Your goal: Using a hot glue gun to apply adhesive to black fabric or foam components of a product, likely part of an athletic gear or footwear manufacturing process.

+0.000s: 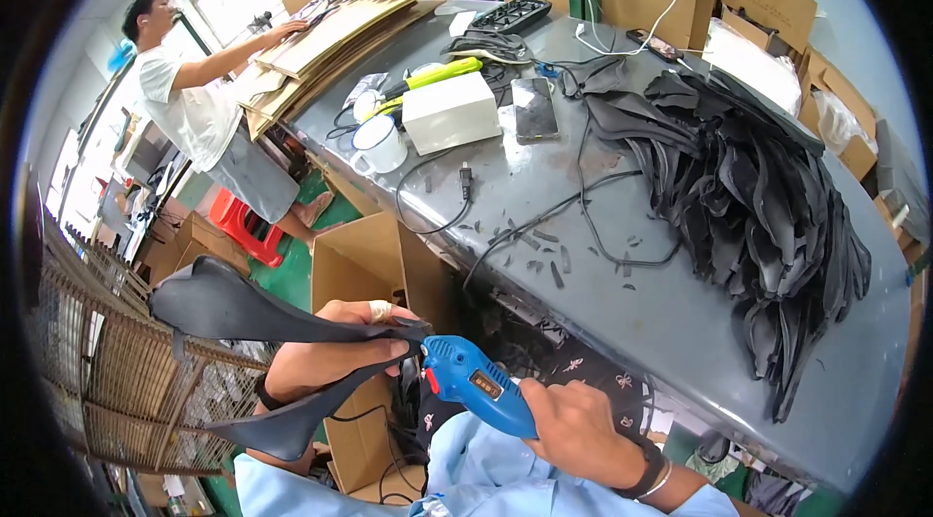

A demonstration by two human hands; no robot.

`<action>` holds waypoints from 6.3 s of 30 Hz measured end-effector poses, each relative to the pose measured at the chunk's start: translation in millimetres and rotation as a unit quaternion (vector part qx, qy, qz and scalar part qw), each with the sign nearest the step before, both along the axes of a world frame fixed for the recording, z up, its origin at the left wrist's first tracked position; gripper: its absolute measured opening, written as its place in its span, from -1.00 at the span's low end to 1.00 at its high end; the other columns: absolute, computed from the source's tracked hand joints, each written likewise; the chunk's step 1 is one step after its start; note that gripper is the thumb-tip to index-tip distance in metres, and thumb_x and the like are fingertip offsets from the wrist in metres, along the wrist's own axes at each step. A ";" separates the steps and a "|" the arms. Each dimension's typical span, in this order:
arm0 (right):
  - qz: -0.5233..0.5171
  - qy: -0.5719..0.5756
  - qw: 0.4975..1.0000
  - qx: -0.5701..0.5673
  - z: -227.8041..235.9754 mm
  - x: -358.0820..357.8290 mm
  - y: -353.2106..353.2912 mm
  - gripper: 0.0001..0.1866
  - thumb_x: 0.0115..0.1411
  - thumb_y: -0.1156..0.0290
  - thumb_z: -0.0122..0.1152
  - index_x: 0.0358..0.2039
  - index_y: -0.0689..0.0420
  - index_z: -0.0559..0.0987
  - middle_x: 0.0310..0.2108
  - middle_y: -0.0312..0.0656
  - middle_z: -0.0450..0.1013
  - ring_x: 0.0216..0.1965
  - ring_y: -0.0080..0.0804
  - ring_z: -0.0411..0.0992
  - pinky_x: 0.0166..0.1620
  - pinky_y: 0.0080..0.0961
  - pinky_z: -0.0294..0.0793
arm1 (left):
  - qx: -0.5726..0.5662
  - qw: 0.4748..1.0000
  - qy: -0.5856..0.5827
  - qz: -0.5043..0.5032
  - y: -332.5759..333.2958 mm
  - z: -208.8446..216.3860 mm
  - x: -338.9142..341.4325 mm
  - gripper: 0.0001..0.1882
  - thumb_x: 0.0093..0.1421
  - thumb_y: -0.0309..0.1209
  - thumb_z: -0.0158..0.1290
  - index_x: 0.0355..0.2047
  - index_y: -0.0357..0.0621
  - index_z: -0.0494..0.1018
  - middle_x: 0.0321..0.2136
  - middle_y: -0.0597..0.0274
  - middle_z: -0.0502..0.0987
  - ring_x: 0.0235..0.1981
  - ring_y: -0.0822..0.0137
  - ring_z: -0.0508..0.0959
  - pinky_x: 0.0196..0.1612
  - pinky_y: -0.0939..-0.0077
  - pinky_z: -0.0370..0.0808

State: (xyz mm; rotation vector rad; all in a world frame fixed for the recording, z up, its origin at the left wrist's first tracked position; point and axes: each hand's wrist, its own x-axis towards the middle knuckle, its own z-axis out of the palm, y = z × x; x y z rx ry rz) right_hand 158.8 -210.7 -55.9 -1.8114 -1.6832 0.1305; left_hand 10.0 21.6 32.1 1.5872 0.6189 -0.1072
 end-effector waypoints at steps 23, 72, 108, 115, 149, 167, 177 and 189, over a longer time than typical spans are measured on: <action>-0.032 0.067 0.997 -0.013 6.0 1.9 5.1 -0.48 -0.17 0.39 0.39 -0.18 0.25 0.39 -0.60 -0.07 0.46 -0.59 -0.14 0.48 -0.49 -0.34 0.43 | 0.037 0.851 -0.435 0.293 -19.5 -1.0 19.0 -0.65 0.06 -0.46 0.15 -0.13 -0.22 0.37 -0.22 0.19 0.46 -0.16 0.36 0.47 -0.03 0.46 0.38; -0.045 0.041 0.998 0.030 16.2 -16.2 9.5 -0.43 -0.21 0.41 0.41 -0.16 0.28 0.39 -0.57 -0.13 0.46 -0.57 -0.24 0.47 -0.47 -0.43 0.38 | 0.081 0.928 -0.299 0.207 -46.0 -38.3 15.5 -0.69 0.02 -0.72 -0.16 -0.20 -0.29 0.39 -0.26 0.19 0.45 -0.24 0.44 0.45 -0.14 0.56 0.39; -0.175 0.140 0.972 0.072 25.7 22.6 32.1 -0.35 -0.12 0.09 0.47 -0.20 0.30 0.37 -0.54 -0.04 0.48 -0.54 -0.14 0.52 -0.46 -0.35 0.47 | -0.199 0.776 -0.474 0.365 -91.1 -76.4 60.1 -0.59 0.28 -0.15 -0.12 0.05 -0.04 0.20 0.00 0.08 0.34 0.02 0.20 0.39 0.05 0.27 0.38; -0.145 0.071 0.986 0.033 8.1 12.9 37.9 -0.36 -0.15 0.13 0.50 -0.26 0.33 0.39 -0.59 -0.03 0.46 -0.57 -0.15 0.51 -0.50 -0.37 0.47 | -0.114 0.696 -0.548 0.450 -59.5 -68.6 72.3 -0.60 0.22 -0.20 -0.07 0.00 -0.12 0.24 0.01 -0.09 0.33 0.05 0.09 0.37 0.18 0.18 0.26; -0.089 0.041 0.995 -0.007 8.7 0.8 21.4 -0.46 -0.19 0.41 0.41 -0.18 0.28 0.41 -0.55 -0.09 0.47 -0.57 -0.20 0.48 -0.43 -0.39 0.42 | -0.127 0.899 -0.278 0.312 -6.3 -2.3 9.5 -0.65 0.02 -0.48 -0.02 -0.16 -0.40 0.39 -0.24 -0.09 0.52 -0.22 0.24 0.55 -0.09 0.45 0.48; -0.438 0.038 0.881 -0.176 29.8 33.6 -99.8 -0.43 -0.11 0.22 0.41 -0.15 0.15 0.34 -0.48 0.04 0.37 -0.42 0.02 0.32 -0.30 -0.12 0.26 | -0.135 0.841 -0.240 0.467 28.6 -106.1 -52.1 -0.77 0.19 -0.38 0.02 -0.18 -0.19 0.32 -0.31 0.18 0.50 -0.31 0.30 0.58 -0.32 0.38 0.61; -0.552 -0.124 0.824 -0.032 67.1 75.5 -168.5 -0.35 0.04 0.30 0.33 0.08 0.26 0.27 -0.49 -0.26 0.31 -0.55 -0.49 0.31 -0.45 -0.50 0.33 | -0.338 0.585 -0.197 0.710 137.7 -365.0 -124.3 -0.72 0.19 -0.42 -0.02 -0.09 -0.19 0.33 -0.09 0.07 0.41 -0.07 0.01 0.43 -0.10 -0.14 0.43; -0.390 0.495 0.771 0.089 24.8 29.7 -65.8 -0.36 -0.15 0.44 0.49 -0.10 0.23 0.29 -0.48 -0.30 0.41 -0.46 -0.58 0.41 -0.38 -0.65 0.43 | -0.125 0.844 -0.268 0.448 65.9 -171.2 19.2 -0.66 0.23 -0.29 -0.01 -0.03 -0.16 0.31 -0.18 0.19 0.44 -0.25 0.34 0.48 -0.21 0.51 0.41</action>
